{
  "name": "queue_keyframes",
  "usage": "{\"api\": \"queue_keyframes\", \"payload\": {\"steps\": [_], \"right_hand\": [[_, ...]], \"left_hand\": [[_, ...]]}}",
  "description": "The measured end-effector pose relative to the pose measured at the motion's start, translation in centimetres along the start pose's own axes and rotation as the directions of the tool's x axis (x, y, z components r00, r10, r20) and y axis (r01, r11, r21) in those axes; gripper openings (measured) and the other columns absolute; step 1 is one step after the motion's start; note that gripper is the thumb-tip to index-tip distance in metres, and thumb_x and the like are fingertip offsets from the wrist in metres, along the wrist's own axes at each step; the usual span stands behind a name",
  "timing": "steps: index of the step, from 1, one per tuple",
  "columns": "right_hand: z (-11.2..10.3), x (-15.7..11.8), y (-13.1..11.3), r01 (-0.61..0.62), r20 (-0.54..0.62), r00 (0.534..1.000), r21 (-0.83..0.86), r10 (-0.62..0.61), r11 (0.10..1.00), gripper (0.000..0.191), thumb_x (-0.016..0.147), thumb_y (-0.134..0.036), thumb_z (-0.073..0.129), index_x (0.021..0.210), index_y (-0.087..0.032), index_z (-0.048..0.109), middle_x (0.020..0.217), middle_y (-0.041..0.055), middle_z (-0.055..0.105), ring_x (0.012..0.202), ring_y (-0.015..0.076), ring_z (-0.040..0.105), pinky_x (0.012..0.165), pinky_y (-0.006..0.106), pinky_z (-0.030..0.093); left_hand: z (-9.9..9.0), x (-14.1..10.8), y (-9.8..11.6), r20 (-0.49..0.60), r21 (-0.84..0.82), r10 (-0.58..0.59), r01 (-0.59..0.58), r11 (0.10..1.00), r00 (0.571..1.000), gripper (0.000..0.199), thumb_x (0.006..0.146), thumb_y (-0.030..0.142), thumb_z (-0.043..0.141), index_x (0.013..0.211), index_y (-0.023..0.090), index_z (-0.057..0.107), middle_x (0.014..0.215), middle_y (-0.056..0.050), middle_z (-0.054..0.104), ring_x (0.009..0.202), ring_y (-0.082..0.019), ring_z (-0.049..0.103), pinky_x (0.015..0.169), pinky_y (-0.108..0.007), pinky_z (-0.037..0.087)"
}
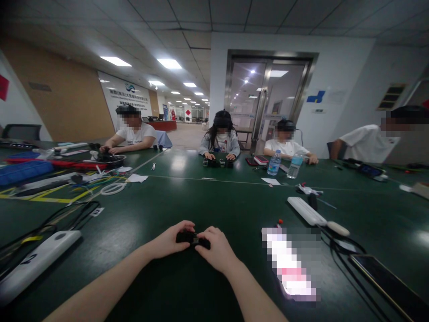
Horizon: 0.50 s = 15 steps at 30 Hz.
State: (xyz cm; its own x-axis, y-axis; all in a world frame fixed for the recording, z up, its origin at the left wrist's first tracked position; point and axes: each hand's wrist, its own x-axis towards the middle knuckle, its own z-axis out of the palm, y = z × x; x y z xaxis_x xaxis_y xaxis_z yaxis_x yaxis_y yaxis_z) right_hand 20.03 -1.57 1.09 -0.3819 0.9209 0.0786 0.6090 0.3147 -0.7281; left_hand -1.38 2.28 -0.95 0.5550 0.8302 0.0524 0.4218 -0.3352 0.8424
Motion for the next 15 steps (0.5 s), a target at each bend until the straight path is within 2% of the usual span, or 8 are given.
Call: {"api": "queue_keyframes", "payload": {"steps": [3,6,8,10,13,15], "right_hand": [[0.5,0.3,-0.2,-0.005,-0.017,1.0,0.021,0.005,1.0,0.019,0.076,-0.029,0.061,0.095,-0.026,0.066,0.101,0.0018,0.058,0.096,0.0198,0.053,0.084,0.035,0.043],[0.2,0.9,0.4,-0.017,-0.176,0.984,0.145,0.042,0.989,0.016,0.077,-0.032,0.059,0.088,-0.022,0.065,0.094,0.0033,0.059,0.086,0.0191,0.055,0.077,0.034,0.045],[-0.4,1.3,1.4,-0.041,-0.351,0.925,0.295,0.148,0.955,0.023,0.078,-0.036,0.056,0.093,-0.02,0.063,0.09,0.0042,0.061,0.081,0.0189,0.055,0.073,0.034,0.045],[-1.4,1.6,2.9,-0.031,-0.439,0.857,0.482,0.272,0.876,0.029,0.076,-0.041,0.058,0.094,-0.019,0.062,0.09,0.004,0.063,0.081,0.0188,0.056,0.071,0.032,0.045],[-2.6,1.7,5.3,-0.04,-0.498,0.711,0.677,0.497,0.735,0.036,0.07,-0.044,0.064,0.097,-0.02,0.062,0.089,0.003,0.064,0.08,0.0181,0.058,0.066,0.028,0.045],[-3.1,1.6,6.5,-0.033,-0.493,0.665,0.732,0.562,0.681,0.038,0.066,-0.045,0.067,0.095,-0.021,0.063,0.085,0.0022,0.065,0.075,0.0173,0.058,0.061,0.027,0.045]], "left_hand": [[0.0,0.0,0.1,0.005,0.0,0.008,-0.008,1.0,1.0,0.054,0.072,0.023,0.065,0.122,0.023,0.045,0.12,-0.006,0.056,0.113,-0.019,0.051,0.101,-0.038,0.037],[-0.1,0.1,0.3,0.016,0.005,-0.006,0.005,1.0,1.0,0.053,0.073,0.022,0.064,0.122,0.023,0.045,0.119,-0.006,0.056,0.112,-0.02,0.051,0.099,-0.039,0.038],[-0.1,0.0,0.4,0.02,0.016,-0.022,0.022,1.0,1.0,0.054,0.073,0.023,0.064,0.123,0.023,0.044,0.119,-0.005,0.056,0.112,-0.02,0.051,0.099,-0.039,0.038],[-0.2,-0.1,0.4,0.023,0.028,-0.037,0.036,0.999,0.999,0.054,0.074,0.025,0.064,0.125,0.024,0.044,0.12,-0.005,0.055,0.112,-0.02,0.051,0.099,-0.039,0.038],[-0.3,-0.2,0.2,0.03,0.035,-0.047,0.046,0.998,0.998,0.054,0.075,0.028,0.063,0.126,0.024,0.044,0.123,-0.005,0.053,0.113,-0.02,0.05,0.098,-0.039,0.038],[-0.3,-0.1,0.0,0.031,0.034,-0.04,0.039,0.999,0.999,0.053,0.076,0.028,0.063,0.125,0.024,0.044,0.124,-0.005,0.053,0.113,-0.02,0.05,0.098,-0.039,0.038]]}}
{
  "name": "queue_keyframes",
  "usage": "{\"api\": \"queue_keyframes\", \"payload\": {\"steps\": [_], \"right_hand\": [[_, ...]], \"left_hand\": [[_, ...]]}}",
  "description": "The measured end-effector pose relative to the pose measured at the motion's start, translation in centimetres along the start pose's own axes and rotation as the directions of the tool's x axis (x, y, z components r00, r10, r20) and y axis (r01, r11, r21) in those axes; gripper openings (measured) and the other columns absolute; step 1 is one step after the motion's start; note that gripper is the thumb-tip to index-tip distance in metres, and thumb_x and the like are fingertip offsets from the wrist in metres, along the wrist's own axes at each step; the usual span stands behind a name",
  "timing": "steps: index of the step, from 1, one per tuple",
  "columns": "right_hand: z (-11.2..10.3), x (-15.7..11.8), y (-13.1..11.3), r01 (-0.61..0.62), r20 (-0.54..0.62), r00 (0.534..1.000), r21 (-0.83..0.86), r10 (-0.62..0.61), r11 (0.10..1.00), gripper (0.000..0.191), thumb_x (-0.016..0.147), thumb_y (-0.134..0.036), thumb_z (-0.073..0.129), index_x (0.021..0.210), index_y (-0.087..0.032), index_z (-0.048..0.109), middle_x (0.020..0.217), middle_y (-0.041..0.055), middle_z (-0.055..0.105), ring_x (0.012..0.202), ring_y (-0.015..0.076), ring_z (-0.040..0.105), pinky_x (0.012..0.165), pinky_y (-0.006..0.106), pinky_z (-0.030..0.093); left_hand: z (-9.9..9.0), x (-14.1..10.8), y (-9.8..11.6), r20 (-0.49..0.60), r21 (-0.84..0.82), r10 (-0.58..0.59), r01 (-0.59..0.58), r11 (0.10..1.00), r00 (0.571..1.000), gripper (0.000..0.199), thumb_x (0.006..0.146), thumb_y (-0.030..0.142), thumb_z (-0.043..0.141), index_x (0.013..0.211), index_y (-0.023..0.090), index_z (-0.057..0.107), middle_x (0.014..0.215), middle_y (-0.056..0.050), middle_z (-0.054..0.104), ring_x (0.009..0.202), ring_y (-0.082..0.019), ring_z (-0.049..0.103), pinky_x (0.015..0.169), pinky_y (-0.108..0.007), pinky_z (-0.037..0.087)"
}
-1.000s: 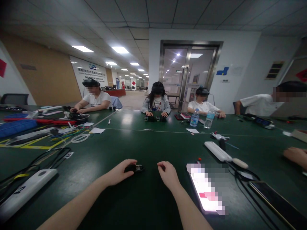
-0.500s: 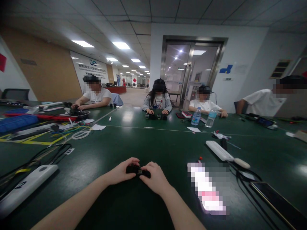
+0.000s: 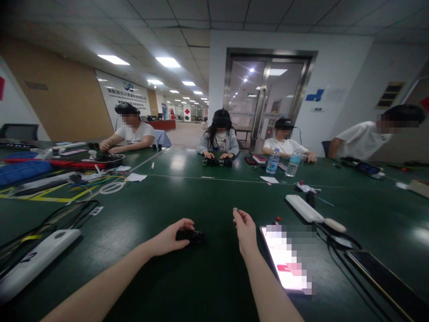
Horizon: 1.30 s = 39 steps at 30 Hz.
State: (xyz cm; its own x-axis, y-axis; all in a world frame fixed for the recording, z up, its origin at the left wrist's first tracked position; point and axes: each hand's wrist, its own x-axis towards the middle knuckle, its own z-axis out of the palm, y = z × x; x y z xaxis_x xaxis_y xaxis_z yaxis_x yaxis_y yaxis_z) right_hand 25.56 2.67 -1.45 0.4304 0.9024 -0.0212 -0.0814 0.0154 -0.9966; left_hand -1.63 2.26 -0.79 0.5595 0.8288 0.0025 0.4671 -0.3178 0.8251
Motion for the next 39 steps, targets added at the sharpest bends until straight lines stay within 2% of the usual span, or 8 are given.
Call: {"api": "queue_keyframes", "payload": {"steps": [7,15,21,28,36,39], "right_hand": [[-0.5,0.7,1.0,-0.038,-0.019,0.999,0.058,0.039,0.998,0.043,0.06,-0.045,0.072,0.094,-0.021,0.065,0.079,0.0012,0.065,0.07,0.0163,0.058,0.057,0.026,0.045],[-0.6,0.4,0.5,-0.06,0.015,0.998,0.034,0.06,0.998,0.045,0.061,-0.046,0.071,0.098,-0.022,0.066,0.086,0.0016,0.066,0.075,0.017,0.058,0.061,0.027,0.046],[-0.6,0.2,0.6,-0.002,0.02,1.0,-0.016,0.002,1.0,0.043,0.064,-0.048,0.068,0.099,-0.022,0.065,0.087,0.0027,0.066,0.075,0.0185,0.059,0.06,0.029,0.047],[-0.7,0.3,0.9,0.054,0.034,0.998,-0.041,-0.053,0.998,0.044,0.066,-0.049,0.066,0.101,-0.022,0.065,0.09,0.0039,0.067,0.076,0.0197,0.06,0.06,0.03,0.048],[-0.4,0.0,0.6,-0.049,-0.054,0.997,-0.032,0.048,0.998,0.048,0.064,-0.047,0.068,0.104,-0.02,0.063,0.095,0.0046,0.065,0.082,0.0206,0.06,0.063,0.031,0.048],[-0.1,-0.8,-0.1,-0.003,-0.089,0.996,-0.085,-0.004,0.996,0.047,0.067,-0.046,0.066,0.105,-0.021,0.061,0.1,0.0046,0.064,0.088,0.0216,0.06,0.068,0.032,0.048]], "left_hand": [[0.2,0.2,-0.3,-0.002,0.008,0.013,-0.013,1.0,1.0,0.05,0.076,0.028,0.062,0.123,0.024,0.046,0.124,-0.006,0.053,0.115,-0.021,0.049,0.1,-0.04,0.037],[0.0,-0.1,0.7,-0.005,0.057,-0.018,0.018,0.998,1.0,0.048,0.076,0.028,0.061,0.122,0.023,0.049,0.125,-0.006,0.053,0.115,-0.021,0.049,0.099,-0.039,0.037],[-0.1,-0.2,0.8,0.0,0.071,-0.027,0.027,0.997,1.0,0.046,0.076,0.03,0.061,0.12,0.025,0.051,0.124,-0.004,0.053,0.113,-0.021,0.05,0.097,-0.038,0.04],[-0.1,-0.2,0.7,0.006,0.07,0.016,-0.016,0.997,1.0,0.045,0.077,0.028,0.06,0.121,0.024,0.052,0.124,-0.004,0.053,0.113,-0.02,0.05,0.097,-0.037,0.039],[0.0,-0.1,0.8,0.011,0.091,0.004,-0.005,0.996,1.0,0.044,0.078,0.03,0.06,0.12,0.025,0.052,0.124,-0.003,0.053,0.113,-0.02,0.05,0.098,-0.037,0.039],[0.0,-0.1,0.6,0.012,0.086,-0.006,0.005,0.996,1.0,0.044,0.078,0.029,0.06,0.121,0.025,0.052,0.124,-0.003,0.053,0.113,-0.02,0.05,0.097,-0.037,0.039]]}}
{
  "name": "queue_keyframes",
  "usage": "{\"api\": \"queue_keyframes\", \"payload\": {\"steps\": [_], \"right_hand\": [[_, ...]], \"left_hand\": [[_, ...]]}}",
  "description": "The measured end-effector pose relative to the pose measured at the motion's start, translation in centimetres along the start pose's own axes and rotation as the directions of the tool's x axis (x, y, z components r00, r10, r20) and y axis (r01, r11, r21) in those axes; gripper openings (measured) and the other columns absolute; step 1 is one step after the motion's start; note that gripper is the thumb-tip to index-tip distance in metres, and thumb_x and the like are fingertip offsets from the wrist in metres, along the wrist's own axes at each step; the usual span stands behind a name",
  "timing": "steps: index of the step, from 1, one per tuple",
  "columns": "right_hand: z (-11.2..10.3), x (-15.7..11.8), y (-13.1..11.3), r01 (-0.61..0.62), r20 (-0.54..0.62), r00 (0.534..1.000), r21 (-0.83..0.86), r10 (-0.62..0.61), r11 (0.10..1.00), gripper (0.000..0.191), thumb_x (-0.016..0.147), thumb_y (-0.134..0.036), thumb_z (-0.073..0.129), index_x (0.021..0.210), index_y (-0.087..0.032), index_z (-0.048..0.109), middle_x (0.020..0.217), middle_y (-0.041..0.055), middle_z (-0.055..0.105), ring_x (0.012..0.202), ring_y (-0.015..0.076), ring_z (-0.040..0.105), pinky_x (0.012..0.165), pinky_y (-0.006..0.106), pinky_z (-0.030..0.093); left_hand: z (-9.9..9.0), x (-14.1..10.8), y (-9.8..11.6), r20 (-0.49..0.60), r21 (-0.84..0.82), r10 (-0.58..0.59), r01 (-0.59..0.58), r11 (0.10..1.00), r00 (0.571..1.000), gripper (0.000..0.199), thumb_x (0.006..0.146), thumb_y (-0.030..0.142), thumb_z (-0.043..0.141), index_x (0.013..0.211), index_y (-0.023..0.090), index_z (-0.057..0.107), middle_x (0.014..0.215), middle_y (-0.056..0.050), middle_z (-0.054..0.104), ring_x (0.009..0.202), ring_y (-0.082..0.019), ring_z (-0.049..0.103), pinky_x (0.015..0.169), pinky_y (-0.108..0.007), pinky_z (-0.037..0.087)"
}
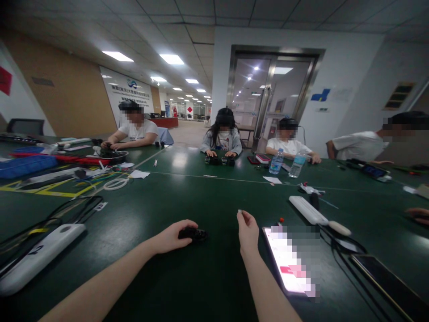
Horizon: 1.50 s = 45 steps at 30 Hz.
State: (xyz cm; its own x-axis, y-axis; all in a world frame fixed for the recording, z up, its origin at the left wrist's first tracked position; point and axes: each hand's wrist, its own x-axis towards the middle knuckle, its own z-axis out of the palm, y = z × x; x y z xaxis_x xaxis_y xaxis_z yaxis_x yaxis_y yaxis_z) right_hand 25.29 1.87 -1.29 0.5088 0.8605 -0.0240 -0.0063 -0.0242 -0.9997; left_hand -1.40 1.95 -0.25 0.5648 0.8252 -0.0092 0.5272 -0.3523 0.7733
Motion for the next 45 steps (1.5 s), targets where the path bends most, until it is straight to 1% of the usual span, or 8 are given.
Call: {"api": "queue_keyframes", "payload": {"steps": [3,6,9,11,17,21,26,45], "right_hand": [[0.6,-1.6,-1.0,0.202,0.07,0.978,-0.094,-0.196,0.975,0.042,0.073,-0.045,0.061,0.107,-0.021,0.059,0.102,0.0053,0.064,0.091,0.022,0.058,0.074,0.033,0.047],[1.7,-3.1,-1.5,0.427,0.298,0.882,-0.183,-0.364,0.885,0.036,0.079,-0.041,0.056,0.108,-0.022,0.06,0.099,0.0056,0.063,0.086,0.0209,0.057,0.073,0.034,0.046],[2.6,-4.2,-1.5,0.56,0.527,0.756,-0.213,-0.389,0.801,0.028,0.08,-0.034,0.055,0.106,-0.024,0.062,0.098,0.0043,0.062,0.087,0.0204,0.056,0.078,0.036,0.045],[2.9,-4.5,-1.4,0.574,0.607,0.716,-0.23,-0.345,0.785,0.025,0.08,-0.03,0.055,0.103,-0.025,0.063,0.1,0.0038,0.062,0.09,0.0205,0.056,0.081,0.037,0.045],[3.2,-5.2,-1.4,0.546,0.701,0.682,-0.295,-0.211,0.784,0.024,0.079,-0.025,0.058,0.102,-0.027,0.065,0.098,0.0027,0.061,0.093,0.0202,0.055,0.085,0.037,0.045],[3.3,-5.6,-1.7,0.541,0.742,0.652,-0.315,-0.152,0.78,0.023,0.079,-0.025,0.058,0.1,-0.029,0.065,0.097,0.0013,0.061,0.093,0.0203,0.055,0.083,0.037,0.045],[3.4,-5.7,-1.8,0.595,0.783,0.596,-0.284,-0.177,0.752,0.018,0.079,-0.023,0.057,0.094,-0.029,0.067,0.095,0.0007,0.063,0.095,0.021,0.054,0.085,0.037,0.042],[3.0,-5.9,-2.2,0.669,0.824,0.537,-0.286,-0.181,0.685,0.024,0.081,-0.023,0.053,0.101,-0.029,0.065,0.101,0.0014,0.061,0.098,0.0208,0.053,0.085,0.037,0.042]], "left_hand": [[0.0,0.1,-0.1,-0.006,-0.014,0.018,-0.018,1.0,1.0,0.044,0.077,0.028,0.06,0.121,0.025,0.052,0.124,-0.003,0.053,0.113,-0.02,0.05,0.098,-0.037,0.039],[0.1,0.1,0.0,-0.008,-0.029,0.046,-0.046,0.999,0.999,0.045,0.076,0.024,0.061,0.119,0.023,0.052,0.122,-0.004,0.055,0.112,-0.019,0.051,0.099,-0.036,0.038],[0.2,0.2,0.2,-0.022,-0.045,0.059,-0.06,0.997,0.998,0.046,0.074,0.019,0.062,0.119,0.023,0.05,0.12,-0.005,0.056,0.111,-0.018,0.052,0.1,-0.036,0.038],[0.3,0.2,0.2,-0.028,-0.065,0.076,-0.077,0.995,0.997,0.047,0.074,0.018,0.062,0.119,0.023,0.049,0.12,-0.005,0.056,0.112,-0.018,0.052,0.1,-0.037,0.038],[0.3,0.1,0.3,-0.04,-0.098,0.104,-0.107,0.989,0.994,0.043,0.074,0.018,0.062,0.115,0.024,0.049,0.118,-0.004,0.056,0.113,-0.018,0.05,0.1,-0.038,0.038],[0.2,0.0,0.4,-0.025,-0.059,0.11,-0.112,0.992,0.994,0.032,0.076,0.021,0.06,0.108,0.023,0.052,0.112,-0.002,0.057,0.104,-0.017,0.053,0.092,-0.035,0.043],[0.5,0.2,0.1,-0.051,0.021,0.156,-0.155,0.988,0.986,0.026,0.076,0.02,0.059,0.102,0.022,0.055,0.104,-0.002,0.059,0.097,-0.016,0.054,0.089,-0.033,0.043],[0.4,0.3,-0.2,-0.014,0.084,0.265,-0.263,0.961,0.964,0.021,0.077,0.016,0.059,0.097,0.024,0.061,0.111,-0.002,0.057,0.106,-0.017,0.052,0.097,-0.035,0.039]]}}
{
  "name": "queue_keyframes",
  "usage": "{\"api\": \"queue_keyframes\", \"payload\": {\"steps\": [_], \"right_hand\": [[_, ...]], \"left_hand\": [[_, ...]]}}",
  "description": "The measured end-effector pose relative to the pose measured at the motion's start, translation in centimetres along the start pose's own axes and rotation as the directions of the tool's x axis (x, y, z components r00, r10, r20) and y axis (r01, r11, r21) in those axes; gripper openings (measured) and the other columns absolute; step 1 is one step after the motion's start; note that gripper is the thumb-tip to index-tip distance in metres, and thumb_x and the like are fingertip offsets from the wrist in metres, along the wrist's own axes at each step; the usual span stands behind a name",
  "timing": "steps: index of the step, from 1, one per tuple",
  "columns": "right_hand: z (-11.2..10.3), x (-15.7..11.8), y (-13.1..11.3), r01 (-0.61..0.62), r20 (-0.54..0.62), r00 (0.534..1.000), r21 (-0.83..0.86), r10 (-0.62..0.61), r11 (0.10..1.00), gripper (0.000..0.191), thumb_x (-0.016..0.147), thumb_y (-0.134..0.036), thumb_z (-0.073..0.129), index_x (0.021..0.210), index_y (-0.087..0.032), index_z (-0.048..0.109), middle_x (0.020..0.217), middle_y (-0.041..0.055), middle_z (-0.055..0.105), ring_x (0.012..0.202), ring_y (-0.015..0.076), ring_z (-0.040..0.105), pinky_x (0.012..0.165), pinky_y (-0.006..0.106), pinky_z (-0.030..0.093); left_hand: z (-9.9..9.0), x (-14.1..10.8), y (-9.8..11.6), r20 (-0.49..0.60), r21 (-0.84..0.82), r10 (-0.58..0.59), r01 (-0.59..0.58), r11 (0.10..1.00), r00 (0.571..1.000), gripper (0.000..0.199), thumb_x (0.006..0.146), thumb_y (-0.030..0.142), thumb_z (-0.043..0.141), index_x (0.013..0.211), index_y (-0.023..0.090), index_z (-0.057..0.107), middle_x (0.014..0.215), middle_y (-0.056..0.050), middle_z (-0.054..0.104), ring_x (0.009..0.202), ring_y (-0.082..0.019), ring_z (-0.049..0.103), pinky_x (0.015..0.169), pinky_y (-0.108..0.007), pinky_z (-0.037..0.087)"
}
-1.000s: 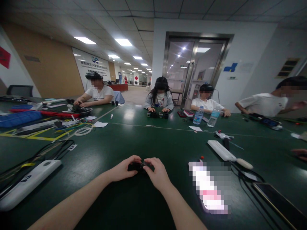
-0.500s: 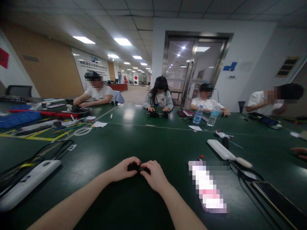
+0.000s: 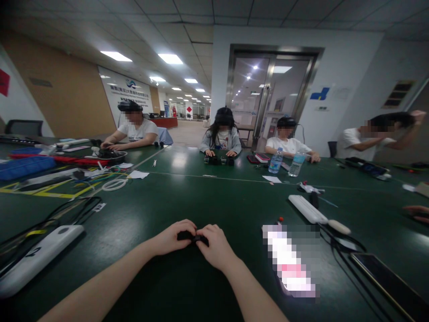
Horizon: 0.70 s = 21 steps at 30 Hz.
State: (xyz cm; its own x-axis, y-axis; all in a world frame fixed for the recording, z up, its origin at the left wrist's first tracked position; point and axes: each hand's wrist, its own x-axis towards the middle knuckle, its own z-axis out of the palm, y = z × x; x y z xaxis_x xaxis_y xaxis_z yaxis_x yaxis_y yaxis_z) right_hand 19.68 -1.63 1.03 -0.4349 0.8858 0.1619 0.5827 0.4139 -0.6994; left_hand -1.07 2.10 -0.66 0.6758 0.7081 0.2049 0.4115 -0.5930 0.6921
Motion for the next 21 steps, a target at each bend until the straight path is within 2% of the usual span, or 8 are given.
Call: {"api": "queue_keyframes", "payload": {"steps": [5,10,17,21], "right_hand": [[0.1,0.14,0.03,-0.007,0.015,1.0,-0.011,0.007,1.0,0.022,0.082,-0.024,0.054,0.101,-0.029,0.065,0.101,0.0012,0.061,0.097,0.0202,0.052,0.085,0.036,0.041],[0.27,0.47,0.46,-0.073,0.028,0.997,-0.033,0.074,0.997,0.023,0.081,-0.028,0.057,0.103,-0.026,0.066,0.101,0.0024,0.058,0.097,0.0192,0.05,0.085,0.033,0.04],[0.14,0.5,0.43,-0.115,0.036,0.993,0.001,0.115,0.993,0.022,0.081,-0.03,0.058,0.102,-0.029,0.066,0.1,0.0009,0.057,0.097,0.0186,0.05,0.085,0.032,0.04],[-0.23,0.65,0.15,-0.183,0.065,0.981,0.019,0.182,0.983,0.024,0.079,-0.033,0.06,0.102,-0.03,0.067,0.098,0.0012,0.056,0.096,0.0191,0.05,0.082,0.032,0.04]], "left_hand": [[0.03,0.05,0.09,-0.009,-0.005,0.0,0.0,1.0,1.0,0.019,0.076,0.015,0.059,0.094,0.023,0.062,0.11,-0.002,0.056,0.105,-0.017,0.052,0.096,-0.035,0.039],[0.14,0.05,0.04,-0.009,0.007,-0.005,0.005,1.0,1.0,0.021,0.076,0.013,0.059,0.095,0.023,0.064,0.112,-0.003,0.055,0.107,-0.017,0.052,0.097,-0.035,0.039],[0.07,-0.04,-0.08,-0.001,0.024,-0.023,0.023,0.999,1.0,0.023,0.077,0.016,0.06,0.097,0.025,0.064,0.114,-0.003,0.055,0.107,-0.017,0.052,0.099,-0.038,0.038],[0.1,-0.02,-0.14,0.0,0.03,-0.025,0.025,0.999,1.0,0.022,0.077,0.016,0.06,0.097,0.025,0.064,0.116,-0.003,0.054,0.108,-0.018,0.051,0.099,-0.038,0.037]]}}
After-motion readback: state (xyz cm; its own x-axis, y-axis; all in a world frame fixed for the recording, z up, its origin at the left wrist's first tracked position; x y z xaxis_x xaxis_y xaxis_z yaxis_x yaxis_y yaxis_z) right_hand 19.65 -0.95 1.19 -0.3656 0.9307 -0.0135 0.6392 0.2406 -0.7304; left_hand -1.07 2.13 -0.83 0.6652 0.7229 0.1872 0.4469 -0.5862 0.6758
